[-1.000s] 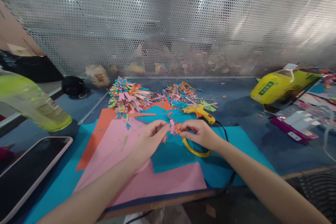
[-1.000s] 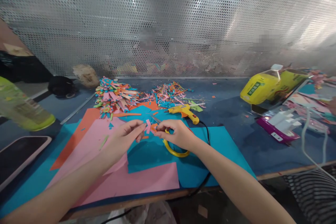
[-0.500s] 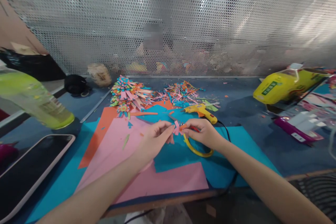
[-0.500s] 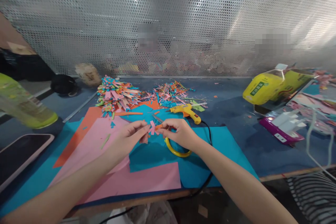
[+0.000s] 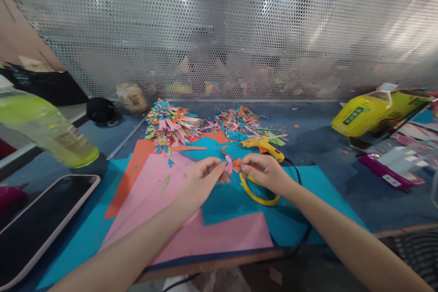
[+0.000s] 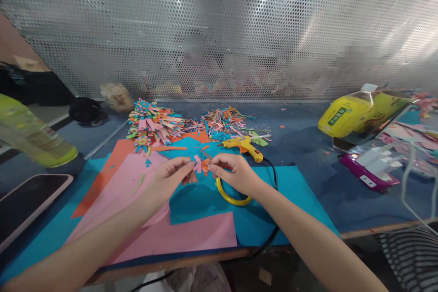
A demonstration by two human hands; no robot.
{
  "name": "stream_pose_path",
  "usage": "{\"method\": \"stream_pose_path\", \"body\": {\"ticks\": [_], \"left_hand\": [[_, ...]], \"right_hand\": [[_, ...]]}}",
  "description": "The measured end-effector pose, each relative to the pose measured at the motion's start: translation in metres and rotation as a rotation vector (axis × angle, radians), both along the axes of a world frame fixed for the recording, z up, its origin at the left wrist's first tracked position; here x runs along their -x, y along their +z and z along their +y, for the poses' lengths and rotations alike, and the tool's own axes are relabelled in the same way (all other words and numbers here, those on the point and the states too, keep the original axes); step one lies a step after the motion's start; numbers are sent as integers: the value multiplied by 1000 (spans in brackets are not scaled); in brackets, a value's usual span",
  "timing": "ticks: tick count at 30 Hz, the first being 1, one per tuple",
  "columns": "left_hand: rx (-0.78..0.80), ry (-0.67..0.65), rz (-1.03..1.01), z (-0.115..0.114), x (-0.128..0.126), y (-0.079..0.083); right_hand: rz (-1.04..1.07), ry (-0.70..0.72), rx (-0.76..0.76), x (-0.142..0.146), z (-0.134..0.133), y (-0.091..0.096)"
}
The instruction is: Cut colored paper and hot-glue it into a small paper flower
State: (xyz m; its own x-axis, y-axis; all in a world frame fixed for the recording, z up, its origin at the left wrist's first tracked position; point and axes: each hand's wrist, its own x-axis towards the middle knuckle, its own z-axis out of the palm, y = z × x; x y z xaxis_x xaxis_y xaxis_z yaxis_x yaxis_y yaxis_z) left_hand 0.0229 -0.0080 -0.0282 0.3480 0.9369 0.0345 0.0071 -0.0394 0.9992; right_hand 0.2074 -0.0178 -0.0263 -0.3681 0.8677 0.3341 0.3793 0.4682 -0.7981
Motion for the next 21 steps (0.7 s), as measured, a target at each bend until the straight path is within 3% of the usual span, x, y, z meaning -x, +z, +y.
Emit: {"method": "stream_pose_path", "body": {"ticks": [11,21], "left_hand": [[-8,-20,0,-4,0,2],[6,-59,28,-3,-1,-2]], "right_hand": [[-1,-69,-30,1,0,0],[-97,-136,-151,1,1,-3]]}}
